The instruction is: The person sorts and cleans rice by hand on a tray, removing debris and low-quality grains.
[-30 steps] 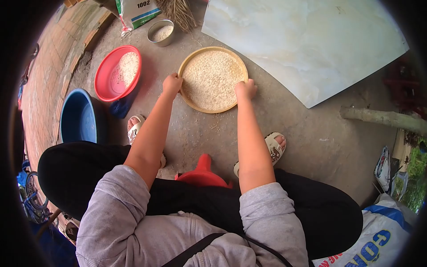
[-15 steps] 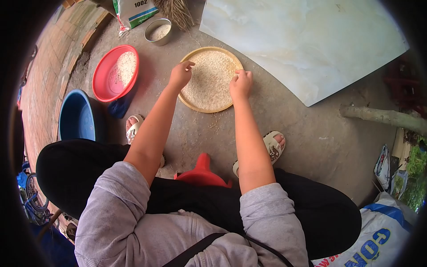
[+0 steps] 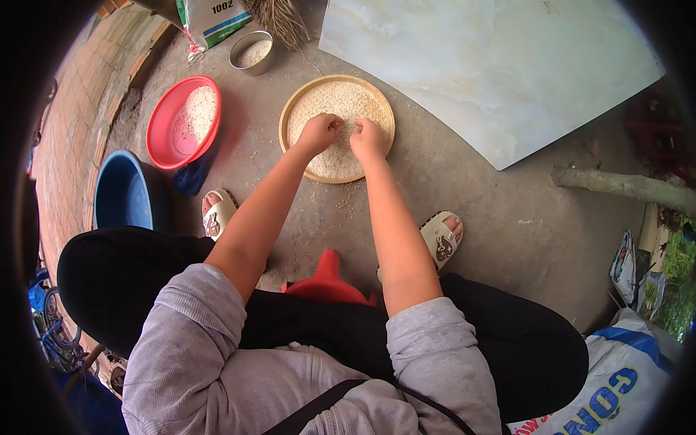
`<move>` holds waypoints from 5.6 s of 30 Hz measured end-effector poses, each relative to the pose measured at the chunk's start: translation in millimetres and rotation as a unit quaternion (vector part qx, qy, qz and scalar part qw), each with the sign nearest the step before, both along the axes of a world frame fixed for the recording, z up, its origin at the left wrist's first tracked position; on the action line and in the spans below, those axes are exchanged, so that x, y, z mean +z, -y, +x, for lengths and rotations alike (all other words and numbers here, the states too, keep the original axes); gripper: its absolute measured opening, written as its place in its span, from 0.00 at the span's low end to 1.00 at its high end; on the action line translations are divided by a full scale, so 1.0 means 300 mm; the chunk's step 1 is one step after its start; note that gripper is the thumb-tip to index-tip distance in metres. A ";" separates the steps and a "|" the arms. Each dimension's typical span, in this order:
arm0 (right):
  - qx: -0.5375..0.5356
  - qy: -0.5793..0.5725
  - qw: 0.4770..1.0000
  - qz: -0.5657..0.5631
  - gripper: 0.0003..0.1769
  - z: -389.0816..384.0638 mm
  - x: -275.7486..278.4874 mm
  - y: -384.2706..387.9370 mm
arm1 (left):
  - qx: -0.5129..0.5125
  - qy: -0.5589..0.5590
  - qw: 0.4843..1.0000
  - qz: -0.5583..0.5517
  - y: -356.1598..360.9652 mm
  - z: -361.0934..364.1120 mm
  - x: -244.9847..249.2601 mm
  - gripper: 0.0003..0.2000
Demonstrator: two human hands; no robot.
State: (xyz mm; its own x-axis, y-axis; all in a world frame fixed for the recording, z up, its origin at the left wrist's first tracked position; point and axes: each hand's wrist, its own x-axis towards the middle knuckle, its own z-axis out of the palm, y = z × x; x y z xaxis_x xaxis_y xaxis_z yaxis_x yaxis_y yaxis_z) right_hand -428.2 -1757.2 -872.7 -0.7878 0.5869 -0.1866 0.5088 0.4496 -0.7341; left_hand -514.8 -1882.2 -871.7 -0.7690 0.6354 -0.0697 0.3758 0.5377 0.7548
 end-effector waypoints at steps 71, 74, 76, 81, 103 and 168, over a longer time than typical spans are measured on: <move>-0.186 -0.011 0.791 -0.583 0.16 -0.075 0.033 0.055 | 0.410 0.436 0.712 0.368 0.207 -0.748 0.008 0.24; -0.189 -0.009 0.790 -0.583 0.16 -0.078 0.024 0.055 | 0.418 0.430 0.706 0.378 0.194 -0.737 0.031 0.23; -0.192 -0.013 0.785 -0.589 0.16 -0.080 0.014 0.054 | 0.402 0.362 0.710 0.451 0.190 -0.705 0.028 0.32; -0.188 -0.003 0.792 -0.581 0.16 -0.080 0.036 0.060 | 0.356 0.320 0.756 0.447 0.188 -0.528 0.064 0.37; -0.150 -0.097 0.786 -0.592 0.16 -0.039 -0.006 0.074 | 0.607 -0.101 0.785 0.071 0.790 -0.452 0.295 0.48; -0.004 -0.039 0.951 -0.308 0.11 -0.136 0.374 -0.187 | 0.139 0.529 0.813 0.200 0.159 -0.150 0.240 0.21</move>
State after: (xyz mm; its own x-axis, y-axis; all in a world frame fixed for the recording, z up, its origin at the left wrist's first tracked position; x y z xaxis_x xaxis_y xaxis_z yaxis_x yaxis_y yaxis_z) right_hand -469.1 -1701.0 -760.5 -0.8094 0.3916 -0.4376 0.4430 -0.0820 -0.8928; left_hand -559.9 -1929.9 -799.7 -0.5313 0.5817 -0.6160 -0.6919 0.1217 0.7117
